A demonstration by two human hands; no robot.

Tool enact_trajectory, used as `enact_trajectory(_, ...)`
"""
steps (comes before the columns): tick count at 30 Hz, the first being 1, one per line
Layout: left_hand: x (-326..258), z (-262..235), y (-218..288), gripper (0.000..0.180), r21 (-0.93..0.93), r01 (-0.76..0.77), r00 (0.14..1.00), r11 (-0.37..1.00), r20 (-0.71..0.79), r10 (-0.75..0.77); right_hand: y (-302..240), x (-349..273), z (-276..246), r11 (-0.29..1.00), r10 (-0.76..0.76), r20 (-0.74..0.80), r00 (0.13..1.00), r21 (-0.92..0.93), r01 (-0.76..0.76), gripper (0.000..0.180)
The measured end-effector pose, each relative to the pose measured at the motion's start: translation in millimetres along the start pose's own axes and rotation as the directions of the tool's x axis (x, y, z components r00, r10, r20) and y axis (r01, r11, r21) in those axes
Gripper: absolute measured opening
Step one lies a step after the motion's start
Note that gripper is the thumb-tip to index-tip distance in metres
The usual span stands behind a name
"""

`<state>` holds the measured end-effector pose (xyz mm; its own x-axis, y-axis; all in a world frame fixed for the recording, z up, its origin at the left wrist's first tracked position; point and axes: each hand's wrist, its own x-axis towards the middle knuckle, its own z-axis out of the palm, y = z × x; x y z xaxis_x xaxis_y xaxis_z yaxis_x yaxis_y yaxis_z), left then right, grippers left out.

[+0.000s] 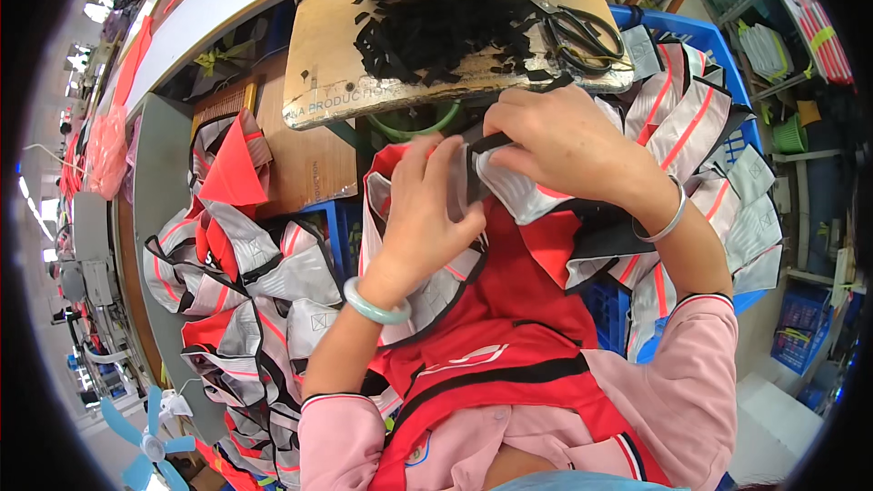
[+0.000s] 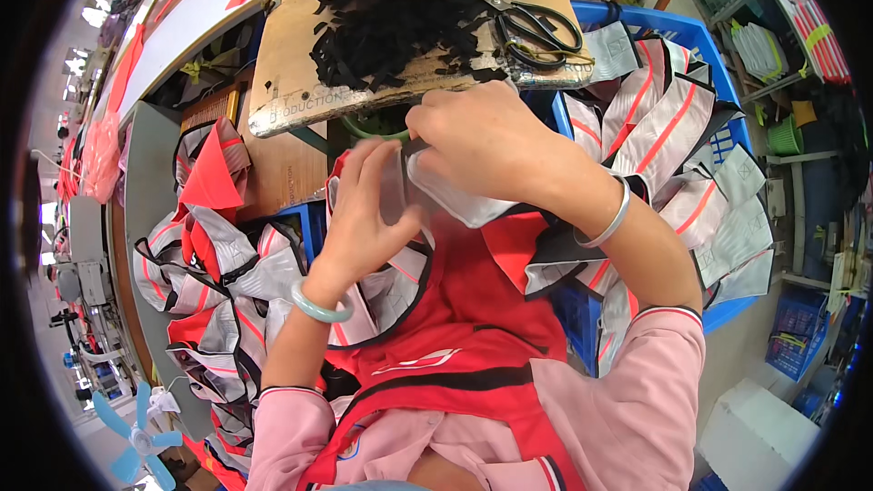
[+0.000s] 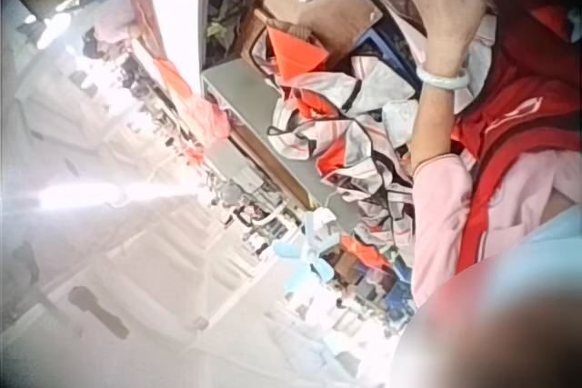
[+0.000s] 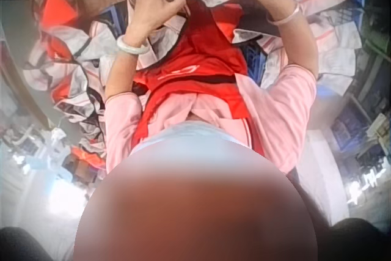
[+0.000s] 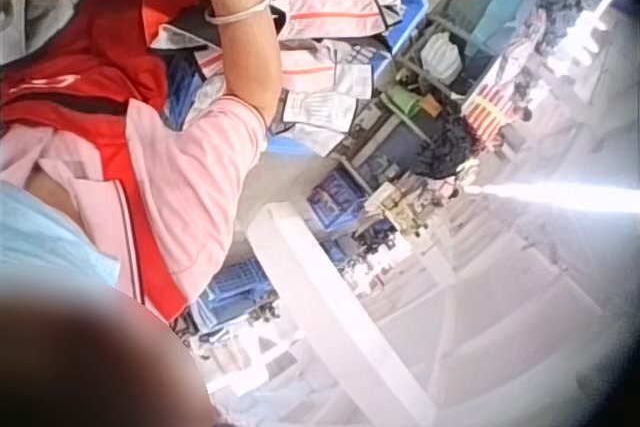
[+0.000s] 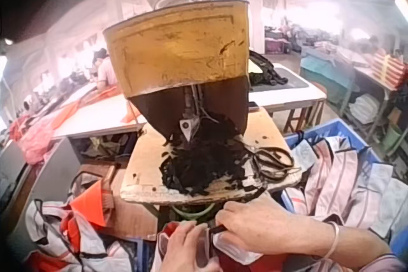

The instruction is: Assembling and sewing components of safety life vests in a factory setting.

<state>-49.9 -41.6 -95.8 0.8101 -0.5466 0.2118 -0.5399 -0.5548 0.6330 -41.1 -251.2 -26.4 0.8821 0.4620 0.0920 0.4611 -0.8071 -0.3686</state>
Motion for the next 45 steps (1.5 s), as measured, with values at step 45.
enact_trajectory(45,136,-164,-45,0.031,-0.221,0.302,0.946,0.928,0.189,-0.263,69,90,-41,0.992,0.084,-0.383,0.92,0.117,-0.041,0.024)
